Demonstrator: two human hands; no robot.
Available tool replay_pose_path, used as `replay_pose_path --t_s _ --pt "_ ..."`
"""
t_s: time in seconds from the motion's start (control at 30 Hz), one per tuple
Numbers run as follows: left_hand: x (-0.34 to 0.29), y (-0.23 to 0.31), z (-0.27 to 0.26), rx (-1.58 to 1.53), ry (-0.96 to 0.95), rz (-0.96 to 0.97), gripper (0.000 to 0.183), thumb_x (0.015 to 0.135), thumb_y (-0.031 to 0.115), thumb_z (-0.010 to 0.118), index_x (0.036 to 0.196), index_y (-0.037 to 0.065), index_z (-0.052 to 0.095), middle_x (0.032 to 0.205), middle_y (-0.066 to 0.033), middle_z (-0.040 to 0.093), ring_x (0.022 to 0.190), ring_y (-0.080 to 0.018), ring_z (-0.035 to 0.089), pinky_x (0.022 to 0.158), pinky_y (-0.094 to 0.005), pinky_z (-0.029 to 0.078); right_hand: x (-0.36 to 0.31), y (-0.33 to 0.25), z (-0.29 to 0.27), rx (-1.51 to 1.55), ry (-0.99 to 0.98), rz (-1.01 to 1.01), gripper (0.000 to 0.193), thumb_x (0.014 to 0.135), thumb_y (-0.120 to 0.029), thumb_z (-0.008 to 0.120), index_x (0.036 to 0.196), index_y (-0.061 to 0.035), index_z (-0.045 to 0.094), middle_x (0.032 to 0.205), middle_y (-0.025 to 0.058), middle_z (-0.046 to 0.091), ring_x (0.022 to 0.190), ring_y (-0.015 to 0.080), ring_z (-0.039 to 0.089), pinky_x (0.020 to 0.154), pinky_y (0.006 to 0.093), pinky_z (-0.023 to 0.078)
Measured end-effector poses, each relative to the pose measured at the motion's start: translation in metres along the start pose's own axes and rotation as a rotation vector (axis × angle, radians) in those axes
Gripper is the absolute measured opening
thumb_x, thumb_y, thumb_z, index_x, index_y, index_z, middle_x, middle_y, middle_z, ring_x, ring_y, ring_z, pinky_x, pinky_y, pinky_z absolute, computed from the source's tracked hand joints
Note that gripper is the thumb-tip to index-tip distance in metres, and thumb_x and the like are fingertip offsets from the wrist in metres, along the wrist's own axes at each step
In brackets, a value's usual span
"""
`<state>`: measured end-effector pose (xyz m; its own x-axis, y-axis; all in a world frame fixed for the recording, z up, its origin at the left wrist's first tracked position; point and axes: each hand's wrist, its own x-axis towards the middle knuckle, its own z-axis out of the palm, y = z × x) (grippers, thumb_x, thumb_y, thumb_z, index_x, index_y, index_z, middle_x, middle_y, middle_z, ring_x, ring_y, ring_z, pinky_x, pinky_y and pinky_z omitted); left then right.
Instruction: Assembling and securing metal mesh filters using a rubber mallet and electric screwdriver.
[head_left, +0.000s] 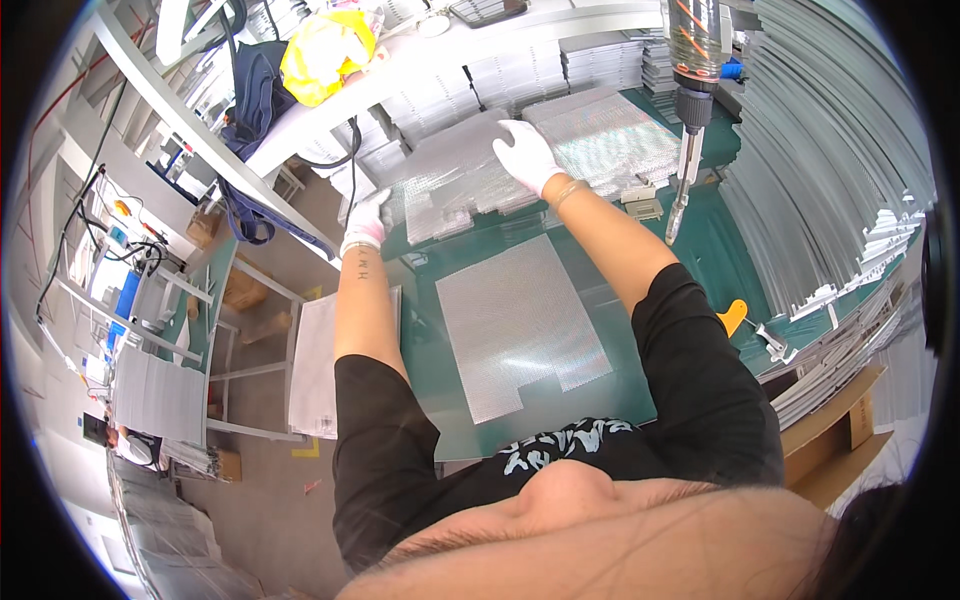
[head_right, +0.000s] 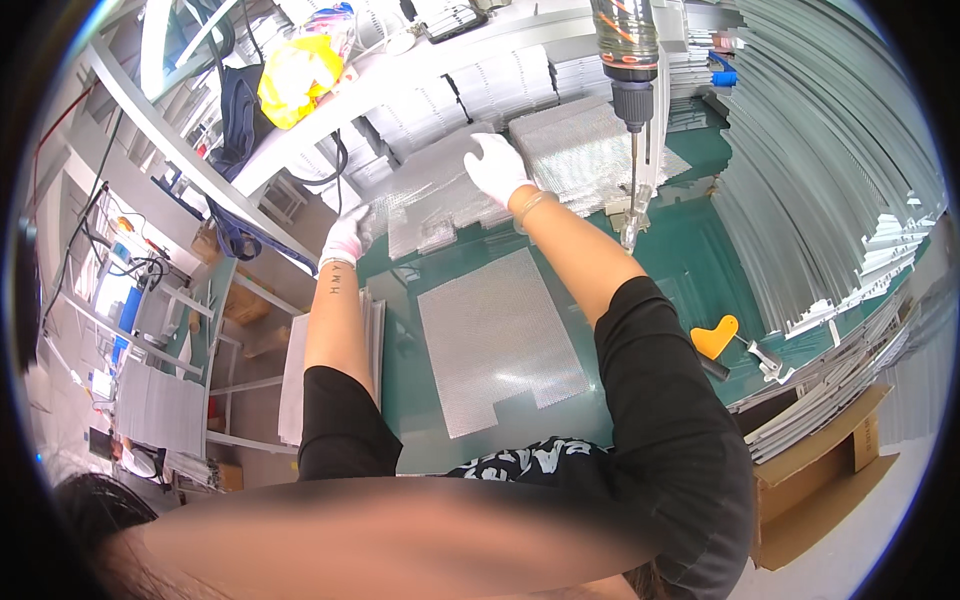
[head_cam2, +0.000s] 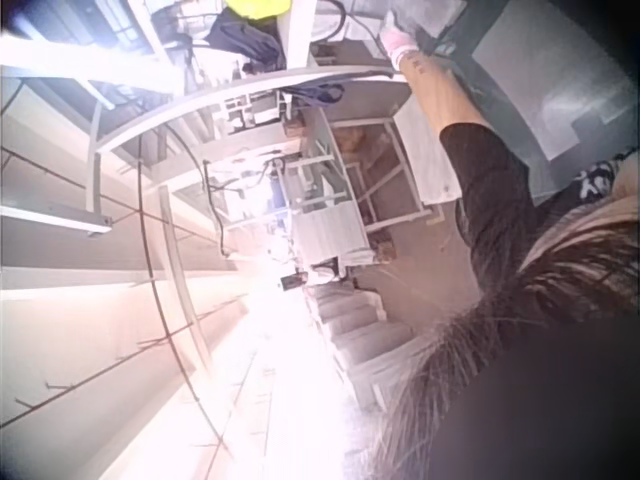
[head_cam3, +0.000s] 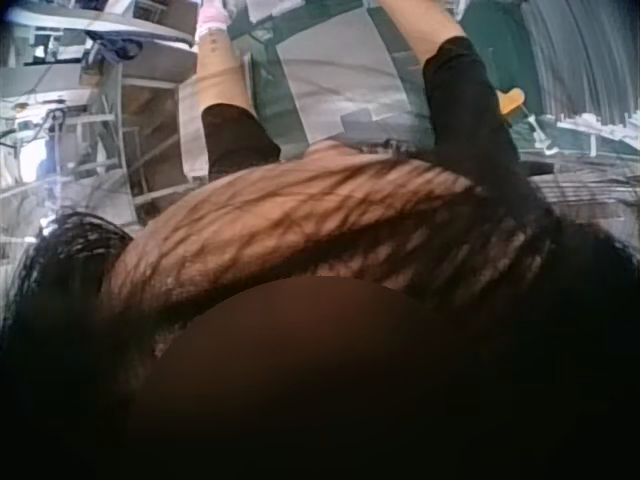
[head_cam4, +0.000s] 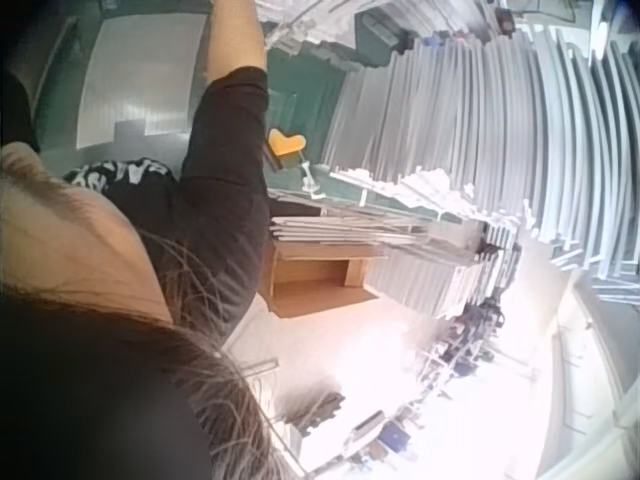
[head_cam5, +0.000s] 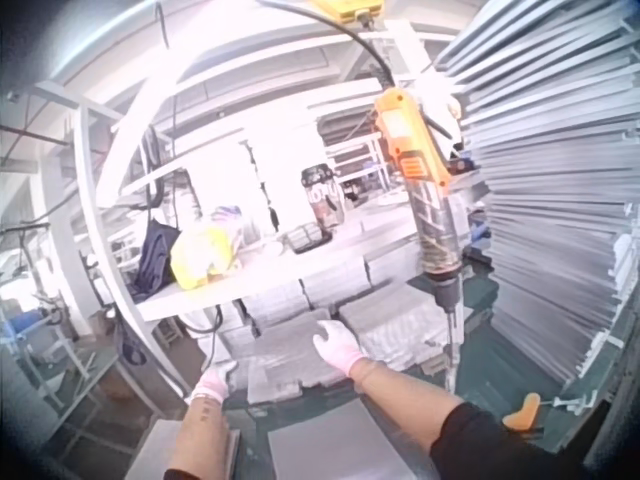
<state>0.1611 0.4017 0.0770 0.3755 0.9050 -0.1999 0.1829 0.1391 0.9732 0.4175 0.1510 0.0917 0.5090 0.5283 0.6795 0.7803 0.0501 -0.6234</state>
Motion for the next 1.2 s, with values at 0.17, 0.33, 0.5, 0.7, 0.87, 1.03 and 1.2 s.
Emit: replay_pose_path --t_s 0.17,0.33,0.5,0.7,0.87,1.03,1.2 --pt "-0.012 -0.004 -0.051 0.094 -0.083 0.491 0.049 0.096 0.028 0.061 0.135 -0.001 0.056 0.129 -0.017 0.063 0.121 -0.0256 0.057 0.105 -0.0324 0.042 0.001 -0.027 -0.006 0.126 -0.286 0.232 0.056 0.086 -0.031 0.06 0.133 -0.0013 0.055 0.129 0.0221 0.059 0.12 0.0361 0.056 0.106 0.0408 0.043" --pt "-0.032 -0.005 -0.008 0.919 0.057 0.441 0.063 0.097 0.043 0.057 0.139 -0.004 0.048 0.14 -0.0271 0.051 0.135 -0.0394 0.045 0.112 -0.0357 0.036 -0.009 -0.031 -0.009 0.12 -0.229 0.098 0.052 0.086 -0.027 0.06 0.131 -0.002 0.056 0.126 0.021 0.061 0.118 0.0347 0.058 0.104 0.0394 0.044" --pt "-0.044 -0.007 0.025 0.836 0.03 0.35 0.068 0.098 0.046 0.053 0.144 -0.004 0.042 0.148 -0.0284 0.041 0.141 -0.0389 0.035 0.115 -0.0356 0.032 0.003 -0.042 -0.002 0.252 -0.12 -0.003 0.047 0.084 -0.011 0.059 0.13 -0.0047 0.059 0.128 0.017 0.062 0.114 0.0283 0.061 0.101 0.0355 0.047" --pt "-0.04 -0.015 0.008 0.287 -0.014 0.389 0.077 0.094 0.048 0.06 0.146 -0.006 0.039 0.148 -0.0233 0.045 0.138 -0.0319 0.042 0.114 -0.0357 0.033 0.011 -0.038 -0.013 1.013 -0.065 0.245 0.071 0.08 0.005 0.058 0.148 -0.0015 0.038 0.145 0.0201 0.049 0.116 0.0247 0.059 0.098 0.0314 0.048" --pt "-0.055 -0.009 -0.004 0.416 0.097 0.528 0.059 0.092 0.03 0.068 0.136 -0.006 0.051 0.14 -0.0187 0.054 0.128 -0.027 0.052 0.108 -0.0329 0.038 0.009 -0.044 -0.021 0.052 -0.388 0.358 0.079 0.08 -0.01 0.062 0.151 0.0024 0.029 0.141 0.0263 0.051 0.123 0.0344 0.057 0.105 0.0364 0.044" --pt "-0.091 0.016 0.022 0.337 0.045 0.579 0.054 0.088 0.022 0.073 0.131 -0.006 0.055 0.13 -0.0165 0.061 0.117 -0.0232 0.058 0.102 -0.0331 0.043 0.002 -0.037 -0.024 0.069 -0.316 0.217 0.08 0.08 -0.017 0.06 0.151 0.0003 0.027 0.137 0.0288 0.052 0.128 0.0394 0.051 0.109 0.0391 0.04" --pt "-0.128 0.016 -0.004 -0.165 -0.006 0.591 0.048 0.09 0.011 0.069 0.133 -0.003 0.054 0.116 -0.0095 0.064 0.104 -0.0189 0.061 0.094 -0.0295 0.047 -0.013 -0.037 -0.022 0.547 -0.171 0.043 0.087 0.079 -0.006 0.062 0.157 -0.01 0.023 0.126 0.0188 0.061 0.101 0.0238 0.061 0.091 0.0319 0.049"
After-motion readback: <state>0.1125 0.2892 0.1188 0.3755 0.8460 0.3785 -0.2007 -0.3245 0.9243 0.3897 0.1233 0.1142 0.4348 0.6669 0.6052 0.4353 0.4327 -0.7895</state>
